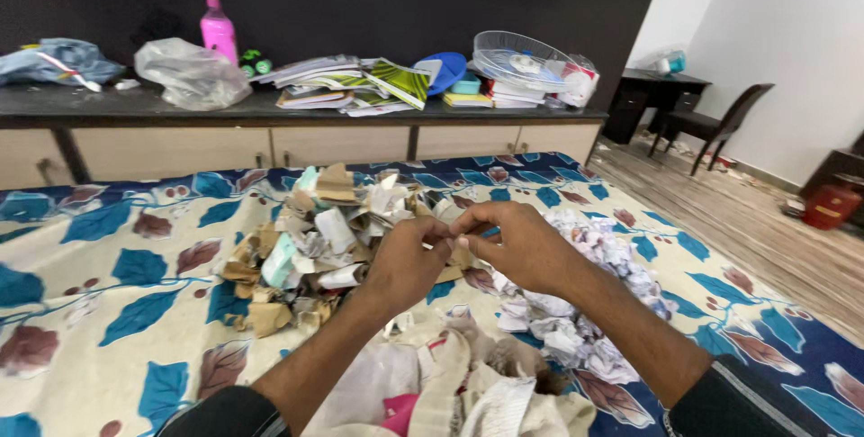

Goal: The person sorts crumpled paper and fabric scraps on a bed, separating them into piles and then placing the fabric into a black trash bag. The person handles paper and fabric by hand, adjusting the trash bag and packing the fabric inside.

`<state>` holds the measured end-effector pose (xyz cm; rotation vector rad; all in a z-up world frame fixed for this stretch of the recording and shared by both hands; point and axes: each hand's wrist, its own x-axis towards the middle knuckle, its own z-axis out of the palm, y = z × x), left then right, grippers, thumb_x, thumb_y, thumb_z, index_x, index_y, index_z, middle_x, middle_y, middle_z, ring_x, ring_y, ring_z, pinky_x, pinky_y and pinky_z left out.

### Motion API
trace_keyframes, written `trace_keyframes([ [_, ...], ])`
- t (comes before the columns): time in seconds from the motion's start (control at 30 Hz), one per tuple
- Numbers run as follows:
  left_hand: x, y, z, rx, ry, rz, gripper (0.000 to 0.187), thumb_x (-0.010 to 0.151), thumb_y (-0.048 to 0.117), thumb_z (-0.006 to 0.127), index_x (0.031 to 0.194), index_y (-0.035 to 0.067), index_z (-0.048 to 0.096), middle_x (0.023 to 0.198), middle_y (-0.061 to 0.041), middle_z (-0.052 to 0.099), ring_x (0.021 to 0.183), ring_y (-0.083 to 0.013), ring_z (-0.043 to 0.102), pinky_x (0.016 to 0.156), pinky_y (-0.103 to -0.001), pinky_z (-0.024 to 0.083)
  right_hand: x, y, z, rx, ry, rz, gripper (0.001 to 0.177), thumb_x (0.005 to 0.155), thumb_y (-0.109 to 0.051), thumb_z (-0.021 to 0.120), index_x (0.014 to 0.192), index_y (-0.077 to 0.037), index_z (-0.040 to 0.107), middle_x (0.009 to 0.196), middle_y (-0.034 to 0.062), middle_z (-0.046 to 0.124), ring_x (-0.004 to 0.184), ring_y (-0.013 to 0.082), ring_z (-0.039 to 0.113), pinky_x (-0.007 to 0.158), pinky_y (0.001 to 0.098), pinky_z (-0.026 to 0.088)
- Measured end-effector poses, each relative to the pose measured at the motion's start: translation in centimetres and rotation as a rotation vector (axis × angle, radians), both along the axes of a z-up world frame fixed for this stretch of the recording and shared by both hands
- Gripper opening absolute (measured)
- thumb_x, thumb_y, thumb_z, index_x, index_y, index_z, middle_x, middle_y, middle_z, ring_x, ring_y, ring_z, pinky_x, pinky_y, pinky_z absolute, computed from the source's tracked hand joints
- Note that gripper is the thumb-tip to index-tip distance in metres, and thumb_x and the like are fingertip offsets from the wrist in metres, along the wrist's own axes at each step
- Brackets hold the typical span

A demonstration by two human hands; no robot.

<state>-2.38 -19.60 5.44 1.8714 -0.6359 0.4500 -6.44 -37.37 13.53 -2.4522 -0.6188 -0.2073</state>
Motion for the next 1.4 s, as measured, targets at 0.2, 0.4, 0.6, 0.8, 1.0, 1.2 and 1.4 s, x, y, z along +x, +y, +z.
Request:
trace_keyframes([
  [0.2, -6.1, 9.1, 1.2, -0.113, 0.183, 0.205, 0.020, 0.093, 0.015, 0.064, 0.105, 0.003, 0.075, 0.088, -0.010, 0.079, 0.075, -0.0168, 0.074, 0.068, -0.033, 0.058, -3.0, 8.3, 0.8, -0.001, 0.014, 0.154, 0.025, 0.090, -0.014, 0.068, 0.114, -0.007, 0.072, 0.107, 0.0082, 0.079, 0.101, 0.0170, 0.077, 0.090, 0.0317, 0.061],
  [0.4, -12.8, 16.0, 2.7, -0.240, 0.084, 0.383, 0.023, 0.094, 0.014, 0.062, 0.110, 0.001, 0.072, 0.095, -0.011, 0.080, 0.081, -0.0158, 0.075, 0.071, -0.032, 0.060, -6.4, 16.5, 1.8, -0.094, -0.018, 0.389, 0.030, 0.090, -0.016, 0.067, 0.119, -0.009, 0.070, 0.111, 0.0088, 0.077, 0.106, 0.0192, 0.074, 0.091, 0.0350, 0.059],
  [0.6, -20.0, 20.8, 2.3, -0.271, 0.043, 0.595, 0.022, 0.094, 0.016, 0.065, 0.109, 0.002, 0.071, 0.100, -0.010, 0.080, 0.090, -0.0168, 0.078, 0.072, -0.033, 0.060, -9.0, 23.2, 1.5, -0.096, -0.148, 0.622, 0.030, 0.088, -0.014, 0.068, 0.116, -0.003, 0.068, 0.110, 0.0121, 0.077, 0.107, 0.0231, 0.074, 0.094, 0.0372, 0.056],
  [0.8, -25.8, 25.6, 0.5, -0.305, 0.164, 0.740, 0.021, 0.092, 0.017, 0.063, 0.107, 0.004, 0.071, 0.099, -0.007, 0.081, 0.088, -0.0174, 0.079, 0.064, -0.034, 0.061, -11.8, 29.3, -0.2, -0.101, -0.141, 0.795, 0.026, 0.089, -0.017, 0.069, 0.111, -0.003, 0.071, 0.107, 0.0146, 0.076, 0.106, 0.0254, 0.075, 0.093, 0.0382, 0.057],
  [1.0, -30.8, 30.9, -1.7, -0.247, 0.201, 0.854, 0.023, 0.094, 0.014, 0.060, 0.111, 0.007, 0.074, 0.099, -0.006, 0.083, 0.079, -0.0199, 0.075, 0.062, -0.035, 0.057, -15.0, 34.8, -2.5, -0.132, -0.131, 0.921, 0.032, 0.088, -0.019, 0.070, 0.115, -0.002, 0.069, 0.111, 0.0183, 0.075, 0.109, 0.0298, 0.073, 0.092, 0.0405, 0.056],
  [1.2, -35.5, 36.0, -3.8, 0.036, 0.159, 1.029, 0.028, 0.090, 0.012, 0.063, 0.116, 0.010, 0.074, 0.110, -0.012, 0.076, 0.097, -0.0270, 0.075, 0.084, -0.038, 0.056, -17.8, 39.5, -4.9, -0.146, -0.044, 0.952, 0.036, 0.089, -0.020, 0.070, 0.121, -0.004, 0.067, 0.113, 0.0171, 0.075, 0.108, 0.0293, 0.073, 0.094, 0.0406, 0.055],
  [1.4, -37.6, 38.6, -6.2, 0.372, 0.257, 1.112, 0.074, 0.066, 0.030, 0.090, 0.133, 0.013, 0.063, 0.131, -0.015, 0.061, 0.124, -0.0349, 0.056, 0.102, -0.045, 0.046, -19.1, 41.2, -6.8, -0.202, 0.007, 0.945, 0.042, 0.087, -0.020, 0.072, 0.126, -0.005, 0.064, 0.115, 0.0182, 0.074, 0.110, 0.0305, 0.072, 0.094, 0.0406, 0.055],
])
